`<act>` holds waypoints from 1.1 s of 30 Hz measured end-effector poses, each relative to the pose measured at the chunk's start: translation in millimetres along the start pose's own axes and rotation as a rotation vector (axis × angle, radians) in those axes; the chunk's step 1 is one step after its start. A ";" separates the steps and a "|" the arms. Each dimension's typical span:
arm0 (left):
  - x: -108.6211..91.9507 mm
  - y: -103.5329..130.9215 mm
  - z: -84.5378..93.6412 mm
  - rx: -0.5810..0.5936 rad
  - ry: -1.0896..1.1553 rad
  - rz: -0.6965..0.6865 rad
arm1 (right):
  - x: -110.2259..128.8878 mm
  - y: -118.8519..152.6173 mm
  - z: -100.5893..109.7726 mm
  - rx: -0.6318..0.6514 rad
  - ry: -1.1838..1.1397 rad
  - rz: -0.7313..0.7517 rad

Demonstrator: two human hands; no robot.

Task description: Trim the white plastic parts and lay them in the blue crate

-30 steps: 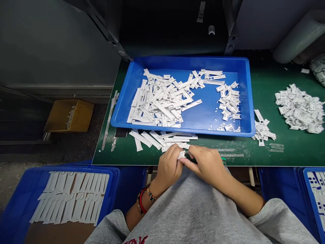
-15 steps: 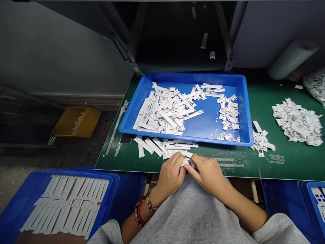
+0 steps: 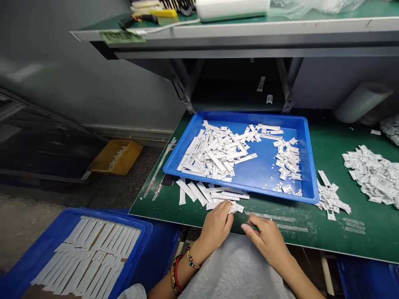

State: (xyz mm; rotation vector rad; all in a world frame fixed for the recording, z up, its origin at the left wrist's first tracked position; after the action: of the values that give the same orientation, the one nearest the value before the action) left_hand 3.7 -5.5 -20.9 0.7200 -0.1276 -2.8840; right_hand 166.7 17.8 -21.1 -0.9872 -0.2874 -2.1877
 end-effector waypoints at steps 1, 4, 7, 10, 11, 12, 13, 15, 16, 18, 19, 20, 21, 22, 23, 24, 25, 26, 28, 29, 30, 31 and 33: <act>2.8 0.3 0.0 -0.020 -0.005 0.012 | -8.2 3.9 0.9 -0.031 0.046 -0.034; 21.2 4.7 1.4 -0.081 -0.016 0.079 | -41.4 17.1 4.2 -0.177 0.271 -0.120; 63.3 9.8 10.8 -0.163 -0.043 0.246 | -77.5 29.7 -0.5 -0.253 0.513 -0.094; 119.0 10.7 30.9 -0.277 -0.045 0.457 | -105.8 39.5 -12.8 -0.249 0.708 -0.093; 135.6 9.0 37.7 -0.310 -0.037 0.514 | -111.5 42.2 -16.9 -0.253 0.750 -0.097; 149.7 6.2 43.3 -0.342 -0.029 0.570 | -115.2 44.6 -20.4 -0.261 0.777 -0.097; 160.9 2.1 47.0 -0.370 -0.017 0.627 | -117.0 46.8 -22.9 -0.274 0.790 -0.096; 174.4 -8.9 47.1 -0.401 -0.002 0.754 | -116.0 50.1 -24.7 -0.306 0.789 -0.099; 176.9 -15.2 43.8 -0.407 -0.002 0.811 | -113.6 51.1 -23.9 -0.323 0.785 -0.110; 176.1 -28.2 33.4 -0.414 -0.028 0.869 | -104.7 50.7 -20.5 -0.363 0.769 -0.138; 174.2 -34.2 27.8 -0.420 -0.046 0.864 | -98.0 48.6 -19.1 -0.379 0.748 -0.142; 172.6 -39.5 22.5 -0.427 -0.060 0.843 | -89.7 44.6 -18.9 -0.388 0.712 -0.131; 171.9 -43.8 17.8 -0.430 -0.068 0.820 | -79.8 38.7 -20.3 -0.387 0.660 -0.101; 172.3 -47.1 13.9 -0.425 -0.073 0.801 | -68.7 30.7 -23.8 -0.375 0.596 -0.056; 173.9 -49.3 11.1 -0.418 -0.073 0.789 | -56.9 21.0 -29.2 -0.351 0.529 -0.002; 176.2 -50.6 9.4 -0.414 -0.069 0.780 | -45.1 10.0 -36.3 -0.318 0.472 0.051; 178.7 -50.9 8.8 -0.417 -0.063 0.767 | -34.0 -1.7 -44.4 -0.281 0.432 0.097; 180.8 -50.3 9.1 -0.427 -0.054 0.748 | -24.2 -13.6 -53.2 -0.237 0.408 0.141; 183.8 -46.6 10.8 -0.448 -0.035 0.709 | -10.2 -35.7 -70.6 -0.150 0.403 0.208; 184.9 -43.7 11.4 -0.447 -0.029 0.699 | -6.3 -45.0 -78.3 -0.111 0.418 0.233; 186.0 -40.4 11.4 -0.438 -0.025 0.695 | -4.2 -52.8 -85.0 -0.075 0.444 0.252; 187.1 -36.8 10.9 -0.424 -0.021 0.693 | -3.7 -59.1 -90.6 -0.041 0.479 0.264; 189.0 -29.8 8.6 -0.401 -0.006 0.660 | -5.5 -67.9 -98.0 0.011 0.576 0.266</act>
State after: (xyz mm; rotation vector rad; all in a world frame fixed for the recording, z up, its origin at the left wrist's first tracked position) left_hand -169.0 -10.1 -103.7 0.4740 0.1772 -2.1835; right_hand 67.1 24.9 -86.4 -0.3313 0.0970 -2.1104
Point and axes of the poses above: each hand's wrist, its own y-axis away from the middle knuckle, its own z-axis out of the back of the hand, x = y × z, the point moved 3 cm from there along -y, towards the middle knuckle, and after that the axes turned 12 degrees about z, right-handed, at the moved point
